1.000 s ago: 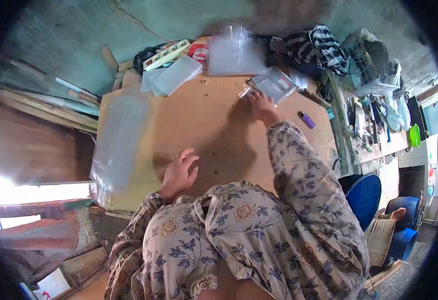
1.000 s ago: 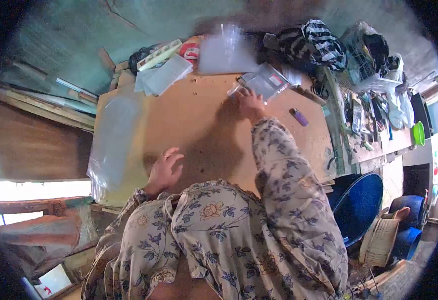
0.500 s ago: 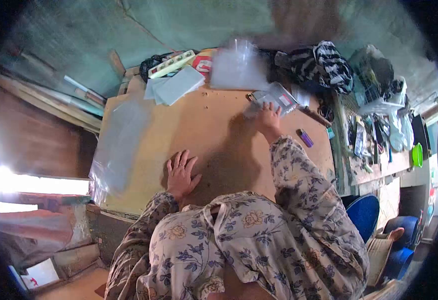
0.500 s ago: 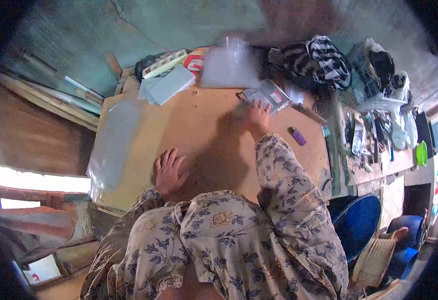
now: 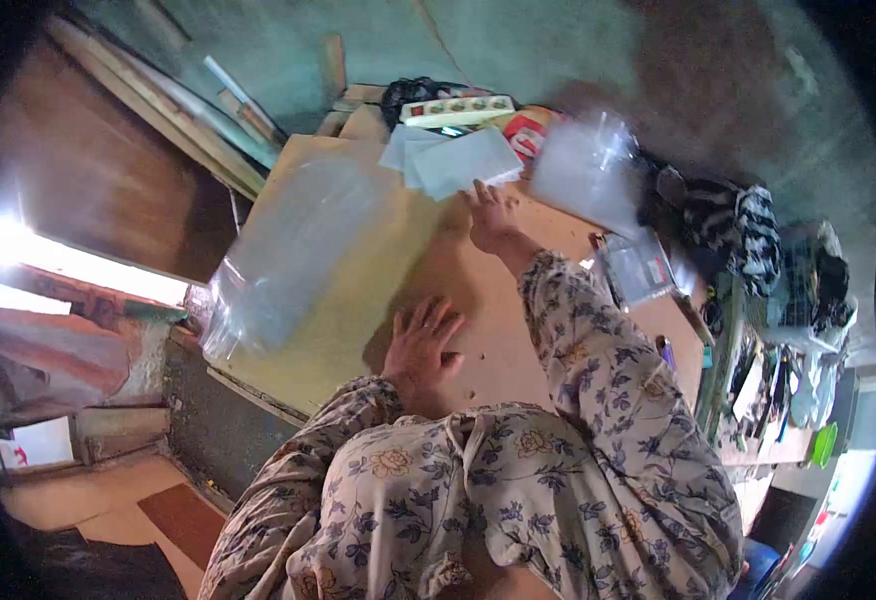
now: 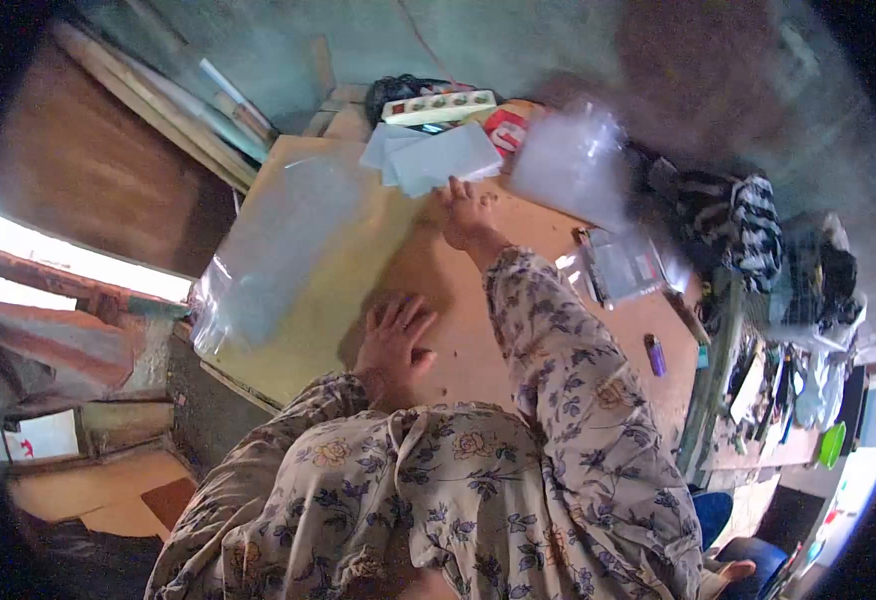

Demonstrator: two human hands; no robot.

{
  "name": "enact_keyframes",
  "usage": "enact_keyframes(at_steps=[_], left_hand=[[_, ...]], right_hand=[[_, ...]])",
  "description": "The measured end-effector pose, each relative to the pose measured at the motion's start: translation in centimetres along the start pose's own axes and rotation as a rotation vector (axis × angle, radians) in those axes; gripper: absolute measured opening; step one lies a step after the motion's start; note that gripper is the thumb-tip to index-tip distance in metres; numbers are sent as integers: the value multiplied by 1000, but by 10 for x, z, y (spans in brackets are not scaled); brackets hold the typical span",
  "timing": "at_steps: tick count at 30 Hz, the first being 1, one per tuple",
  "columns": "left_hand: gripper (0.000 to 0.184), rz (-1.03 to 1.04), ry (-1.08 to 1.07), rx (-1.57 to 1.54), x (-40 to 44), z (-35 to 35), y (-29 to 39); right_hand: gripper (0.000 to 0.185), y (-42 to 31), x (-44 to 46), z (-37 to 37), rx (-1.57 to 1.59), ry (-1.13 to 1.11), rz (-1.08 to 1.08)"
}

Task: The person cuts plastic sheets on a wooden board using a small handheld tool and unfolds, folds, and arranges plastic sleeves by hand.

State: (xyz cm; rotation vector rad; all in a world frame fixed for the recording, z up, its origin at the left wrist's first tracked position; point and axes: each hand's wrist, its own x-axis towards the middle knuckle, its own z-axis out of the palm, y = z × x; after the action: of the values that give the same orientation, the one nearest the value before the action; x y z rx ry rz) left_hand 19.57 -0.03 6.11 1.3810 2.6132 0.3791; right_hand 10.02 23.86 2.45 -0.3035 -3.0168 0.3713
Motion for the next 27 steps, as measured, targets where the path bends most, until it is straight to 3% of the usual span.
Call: enact_keyframes(at_steps=[7,10,13,16,19,21,23,25,26,27], left_hand=[[56,18,22,-93,3,-1,-8],[56,29,23,-108,1,-4,-12],[56,17,7,-123,2,-6,-11],[56,21,-1,-120,2,-6,-11],[56,28,24,-115,2,16,-22],[56,24,48,-130,4,14,-33],[56,39,179,-72,13,-7,-62],[56,-77,520,-39,23,-38,-106],[57,-233,508,-59,36,-42,-149],[57,-275,672,-127,40,-50,-190]], right_hand=[[61,-7,66,-4,-327,-111,-71],[58,14,72,9,-213,-198,26],[54,20,60,6,-233,-108,-14],[59,5,40,10,-105,38,149],[69,-23,-7,15,85,-20,280],[69,-46,-43,21,122,-46,251],[65,-60,-78,19,102,-53,169],[62,-76,-104,15,94,-66,100],[63,-85,-113,14,63,-89,82],[64,-94,-120,13,32,-108,66]])
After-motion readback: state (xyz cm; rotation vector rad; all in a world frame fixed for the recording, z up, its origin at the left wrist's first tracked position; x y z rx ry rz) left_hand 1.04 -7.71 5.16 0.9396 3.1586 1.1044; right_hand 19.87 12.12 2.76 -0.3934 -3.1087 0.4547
